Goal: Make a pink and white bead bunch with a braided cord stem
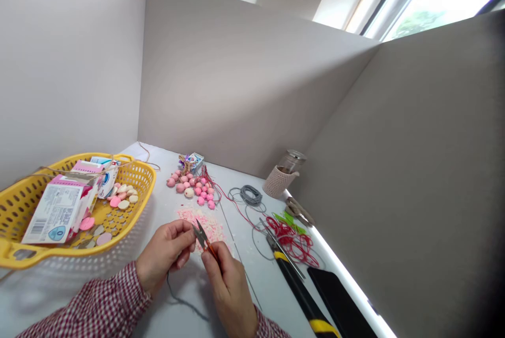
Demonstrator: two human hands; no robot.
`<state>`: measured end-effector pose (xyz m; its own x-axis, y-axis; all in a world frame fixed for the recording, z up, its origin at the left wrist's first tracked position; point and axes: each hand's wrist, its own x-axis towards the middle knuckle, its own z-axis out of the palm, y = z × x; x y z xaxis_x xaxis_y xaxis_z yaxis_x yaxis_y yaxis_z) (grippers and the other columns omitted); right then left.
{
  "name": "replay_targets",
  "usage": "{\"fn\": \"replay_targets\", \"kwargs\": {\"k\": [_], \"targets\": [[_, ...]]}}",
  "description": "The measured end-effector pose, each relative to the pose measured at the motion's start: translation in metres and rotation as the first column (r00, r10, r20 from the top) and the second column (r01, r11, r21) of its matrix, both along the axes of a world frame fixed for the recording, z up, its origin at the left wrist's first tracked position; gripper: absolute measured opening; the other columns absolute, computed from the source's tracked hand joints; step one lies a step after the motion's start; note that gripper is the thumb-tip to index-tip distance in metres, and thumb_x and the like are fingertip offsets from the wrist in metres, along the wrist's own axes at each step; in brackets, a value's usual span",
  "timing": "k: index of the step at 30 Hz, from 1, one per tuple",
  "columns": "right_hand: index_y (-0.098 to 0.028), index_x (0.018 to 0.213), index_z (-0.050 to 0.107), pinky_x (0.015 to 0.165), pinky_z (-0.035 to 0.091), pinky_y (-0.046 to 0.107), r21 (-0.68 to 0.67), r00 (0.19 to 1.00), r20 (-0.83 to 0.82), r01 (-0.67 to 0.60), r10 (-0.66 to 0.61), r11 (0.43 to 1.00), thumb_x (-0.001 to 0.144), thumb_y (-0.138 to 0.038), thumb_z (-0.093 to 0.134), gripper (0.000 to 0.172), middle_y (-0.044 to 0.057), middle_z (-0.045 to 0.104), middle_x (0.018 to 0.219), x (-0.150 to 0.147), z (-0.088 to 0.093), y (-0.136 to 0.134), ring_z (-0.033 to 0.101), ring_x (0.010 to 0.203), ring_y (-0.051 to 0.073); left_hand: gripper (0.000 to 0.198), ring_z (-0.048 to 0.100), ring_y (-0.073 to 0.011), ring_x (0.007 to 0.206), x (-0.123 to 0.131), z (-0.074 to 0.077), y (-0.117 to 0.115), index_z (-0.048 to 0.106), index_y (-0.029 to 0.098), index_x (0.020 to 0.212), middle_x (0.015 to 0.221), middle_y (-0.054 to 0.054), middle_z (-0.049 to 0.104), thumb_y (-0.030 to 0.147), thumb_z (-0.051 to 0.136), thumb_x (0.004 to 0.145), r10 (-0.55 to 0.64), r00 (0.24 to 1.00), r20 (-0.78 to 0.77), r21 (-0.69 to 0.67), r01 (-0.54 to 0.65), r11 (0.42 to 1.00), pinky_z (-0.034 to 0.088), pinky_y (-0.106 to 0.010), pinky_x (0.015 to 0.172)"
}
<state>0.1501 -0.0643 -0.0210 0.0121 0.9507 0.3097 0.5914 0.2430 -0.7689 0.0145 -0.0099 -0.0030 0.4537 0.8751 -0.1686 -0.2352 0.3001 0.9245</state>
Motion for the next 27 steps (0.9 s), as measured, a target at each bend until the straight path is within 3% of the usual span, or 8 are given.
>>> {"fn": "replay_targets", "kwargs": {"k": [17, 27], "targets": [[-0.019, 0.069, 0.044, 0.049, 0.031, 0.022, 0.013, 1.0, -0.008, 0.001, -0.001, 1.0, 0.089, -0.036, 0.036, 0.027, -0.005, 0.043, 0.056, -0.0017, -0.002, 0.0004, 0.042, 0.05, 0.01, 0.036, 0.026, -0.0008, 0.031, -0.0005, -0.0003, -0.0008, 0.046, 0.016, 0.062, 0.046, 0.01, 0.04, 0.047, 0.066, 0.059, -0.006, 0.999, 0.04, -0.017, 0.006, 1.0, 0.01, -0.017, 0.033], [-0.019, 0.064, 0.042, 0.047, 0.03, 0.021, -0.03, 0.994, -0.109, -0.004, 0.001, 1.0, 0.087, -0.038, 0.039, 0.03, -0.006, 0.037, 0.053, -0.0031, -0.001, -0.0001, 0.035, 0.048, 0.009, 0.037, 0.025, -0.0012, 0.032, -0.0009, -0.0004, 0.0006, 0.047, 0.016, 0.062, 0.043, 0.01, 0.038, 0.048, 0.065, 0.06, 0.015, 1.0, 0.016, 0.021, -0.015, 1.0, 0.01, -0.017, 0.033]]}}
